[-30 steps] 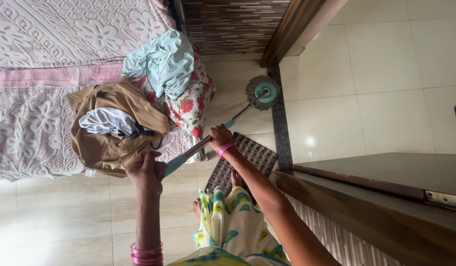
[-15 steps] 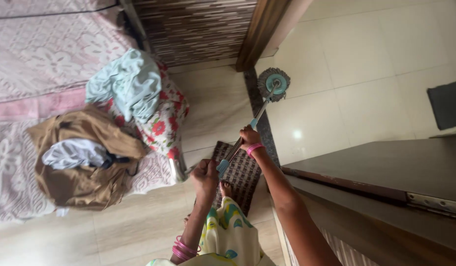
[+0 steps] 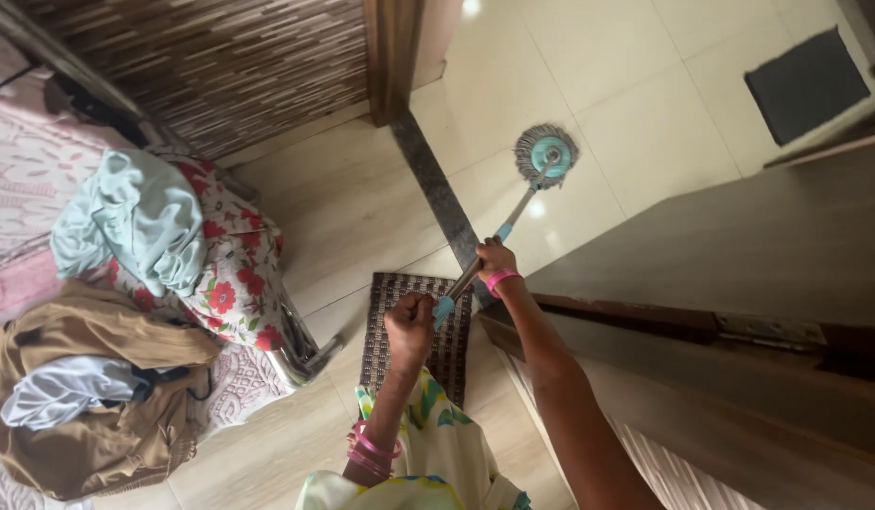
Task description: Mopping the floor with a spin mop.
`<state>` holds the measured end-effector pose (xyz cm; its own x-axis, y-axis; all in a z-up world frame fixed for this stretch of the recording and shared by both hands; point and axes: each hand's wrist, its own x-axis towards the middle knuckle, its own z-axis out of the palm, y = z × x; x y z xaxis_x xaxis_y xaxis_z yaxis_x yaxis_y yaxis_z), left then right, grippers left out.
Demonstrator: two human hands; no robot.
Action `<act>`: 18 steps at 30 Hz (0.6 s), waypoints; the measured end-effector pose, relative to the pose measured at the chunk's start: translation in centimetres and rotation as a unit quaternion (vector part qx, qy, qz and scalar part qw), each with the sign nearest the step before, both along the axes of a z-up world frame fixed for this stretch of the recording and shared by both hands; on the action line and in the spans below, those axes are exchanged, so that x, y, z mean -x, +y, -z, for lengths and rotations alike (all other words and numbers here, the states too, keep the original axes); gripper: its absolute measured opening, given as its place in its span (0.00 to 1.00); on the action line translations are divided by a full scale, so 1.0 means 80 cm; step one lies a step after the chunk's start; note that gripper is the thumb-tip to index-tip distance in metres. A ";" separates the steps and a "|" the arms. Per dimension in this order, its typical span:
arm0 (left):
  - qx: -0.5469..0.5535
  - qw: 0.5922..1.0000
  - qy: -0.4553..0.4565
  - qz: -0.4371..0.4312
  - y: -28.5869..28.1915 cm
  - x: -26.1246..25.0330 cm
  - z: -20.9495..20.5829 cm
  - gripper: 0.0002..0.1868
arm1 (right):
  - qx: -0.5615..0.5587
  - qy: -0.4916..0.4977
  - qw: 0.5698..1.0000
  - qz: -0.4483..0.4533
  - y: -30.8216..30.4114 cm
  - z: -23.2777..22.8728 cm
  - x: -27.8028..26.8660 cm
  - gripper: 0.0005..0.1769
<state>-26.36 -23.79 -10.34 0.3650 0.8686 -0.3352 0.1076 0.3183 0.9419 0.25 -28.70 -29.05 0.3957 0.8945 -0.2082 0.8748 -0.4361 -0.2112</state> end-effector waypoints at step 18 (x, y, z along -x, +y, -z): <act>-0.073 0.985 0.009 0.156 0.005 0.196 -0.122 0.06 | -0.069 0.041 0.996 0.044 -0.081 -0.028 0.218 0.10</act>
<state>-42.06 -23.42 -0.55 0.6170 0.7542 -0.2245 0.1958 0.1292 0.9721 -17.19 -35.19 -26.80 0.4609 0.8793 -0.1200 0.8116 -0.4723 -0.3438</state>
